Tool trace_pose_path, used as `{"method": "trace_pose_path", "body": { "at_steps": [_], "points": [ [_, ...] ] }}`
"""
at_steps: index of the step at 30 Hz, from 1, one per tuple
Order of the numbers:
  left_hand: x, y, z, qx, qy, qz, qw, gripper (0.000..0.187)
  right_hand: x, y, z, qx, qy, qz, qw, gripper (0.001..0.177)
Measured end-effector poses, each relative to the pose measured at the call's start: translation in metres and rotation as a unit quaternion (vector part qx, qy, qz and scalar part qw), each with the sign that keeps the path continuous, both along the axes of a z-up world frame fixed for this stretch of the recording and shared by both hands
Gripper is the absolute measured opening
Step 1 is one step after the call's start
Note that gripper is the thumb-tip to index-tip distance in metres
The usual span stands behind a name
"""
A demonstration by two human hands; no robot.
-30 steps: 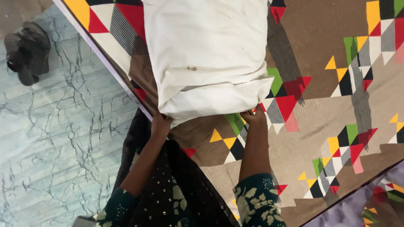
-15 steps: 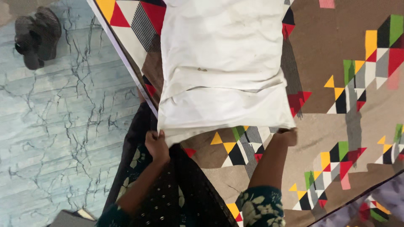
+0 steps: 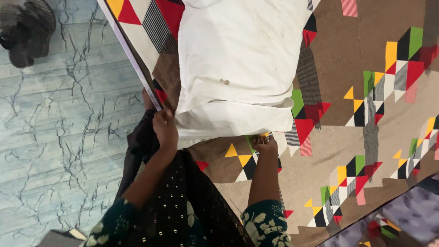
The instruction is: The person inserts a striped pillow into a white pillowcase on a patterned bed. They then smooth the case and handle a second white pillowcase, folding it on the bed.
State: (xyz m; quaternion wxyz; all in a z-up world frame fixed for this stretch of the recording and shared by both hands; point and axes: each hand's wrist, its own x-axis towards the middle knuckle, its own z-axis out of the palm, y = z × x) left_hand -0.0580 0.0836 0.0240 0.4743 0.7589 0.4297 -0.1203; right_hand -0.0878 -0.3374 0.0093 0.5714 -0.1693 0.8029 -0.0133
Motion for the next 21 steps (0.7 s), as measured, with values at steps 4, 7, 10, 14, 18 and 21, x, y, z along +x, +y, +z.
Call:
{"method": "trace_pose_path", "body": {
  "at_steps": [4,7,10,14,18,21],
  "points": [
    [0.002,0.002,-0.042,-0.076,0.116,-0.105,0.985,0.047,0.004,-0.005,-0.009,-0.026,-0.064,0.028,0.997,0.040],
    [-0.011,-0.005,-0.036,-0.093,0.088,-0.040,0.991,0.056,0.009,-0.020,-0.011,-0.017,-0.081,0.047,0.995,0.039],
    [-0.024,-0.010,0.000,-0.132,-0.114,-0.004,0.985,0.045,0.017,-0.035,-0.012,-0.019,-0.095,0.059,0.994,0.039],
    [-0.012,-0.007,0.051,-0.056,-0.004,-0.056,0.997,0.032,0.013,-0.055,0.001,-0.057,-0.113,0.073,0.989,0.038],
    [-0.012,-0.010,0.072,-0.040,0.015,0.012,0.999,0.028,0.001,-0.073,0.025,-0.135,-0.097,0.079,0.983,0.037],
    [-0.021,-0.011,0.054,-0.006,0.019,0.028,0.999,0.029,-0.005,-0.065,0.021,-0.119,-0.057,0.076,0.988,0.037]
  ]
}}
